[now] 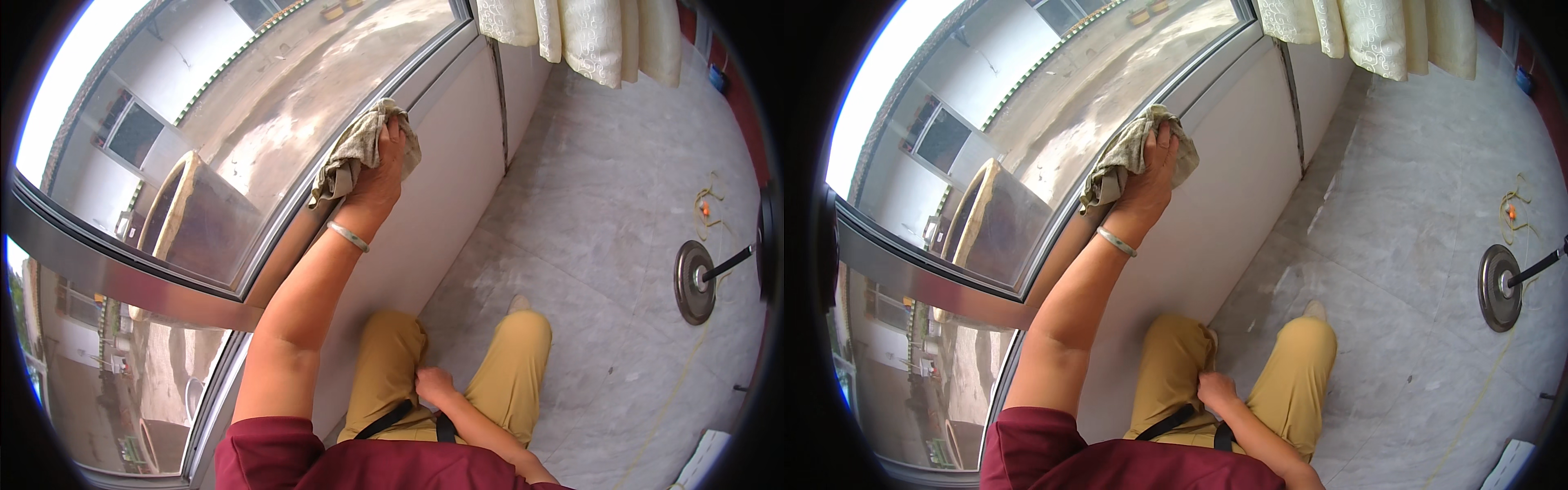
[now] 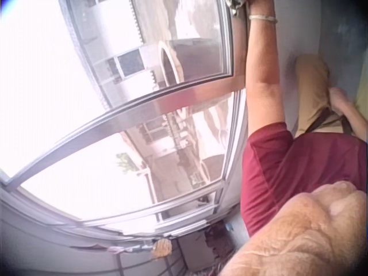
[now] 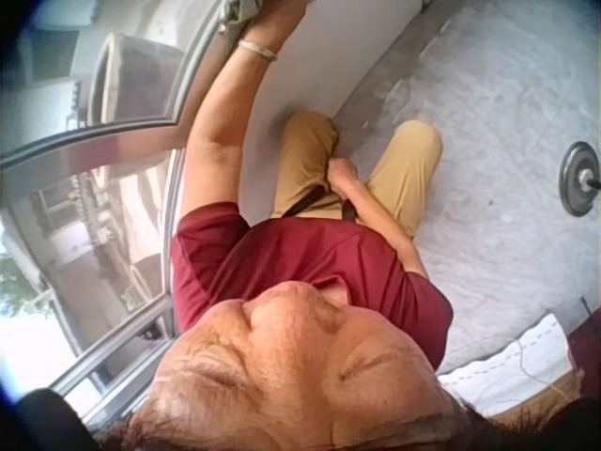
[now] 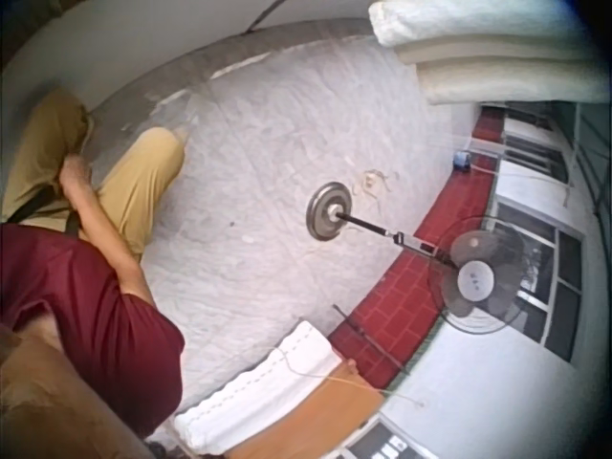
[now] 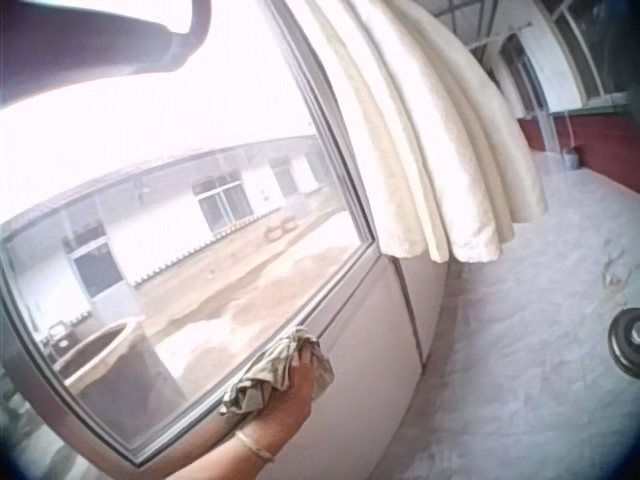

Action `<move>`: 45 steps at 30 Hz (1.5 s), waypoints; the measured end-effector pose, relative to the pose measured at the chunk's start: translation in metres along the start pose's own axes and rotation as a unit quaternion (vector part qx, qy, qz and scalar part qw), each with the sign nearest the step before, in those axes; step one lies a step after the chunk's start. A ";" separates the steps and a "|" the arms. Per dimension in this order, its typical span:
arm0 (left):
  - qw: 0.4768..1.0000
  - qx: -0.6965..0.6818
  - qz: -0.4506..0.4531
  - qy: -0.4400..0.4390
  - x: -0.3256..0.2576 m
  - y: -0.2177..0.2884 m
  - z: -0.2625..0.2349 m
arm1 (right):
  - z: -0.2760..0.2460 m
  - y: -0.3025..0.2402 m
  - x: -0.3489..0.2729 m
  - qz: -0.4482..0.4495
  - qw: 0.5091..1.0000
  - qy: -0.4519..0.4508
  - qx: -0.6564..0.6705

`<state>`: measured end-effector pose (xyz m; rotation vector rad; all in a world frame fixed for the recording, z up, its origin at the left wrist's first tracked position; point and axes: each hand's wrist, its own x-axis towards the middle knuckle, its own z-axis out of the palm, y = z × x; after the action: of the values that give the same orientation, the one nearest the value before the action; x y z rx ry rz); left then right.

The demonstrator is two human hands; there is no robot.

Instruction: The person wipes the lower frame and glass of a large window using a cloth. They move along the window track, cleaning the metal frame and the screen area while kneeling on the floor.

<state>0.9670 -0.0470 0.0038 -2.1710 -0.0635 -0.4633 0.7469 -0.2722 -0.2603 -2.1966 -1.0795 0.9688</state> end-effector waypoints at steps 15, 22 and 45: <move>0.920 -0.366 -0.062 0.126 -0.106 -0.070 -0.080 | -0.261 -0.201 0.140 -0.374 0.678 0.338 0.536; 0.847 -0.128 -0.369 0.362 -0.256 -0.140 -0.127 | -0.228 -0.208 0.192 -0.323 0.644 0.470 0.510; 0.817 -0.114 -0.506 0.250 -0.334 -0.164 -0.145 | -0.126 -0.281 0.076 -0.437 0.731 0.503 0.147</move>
<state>0.5780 -0.0217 0.0910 -2.0024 -0.9409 -1.6989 0.7475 -0.0685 -0.0174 -1.2665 -1.0508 -0.4459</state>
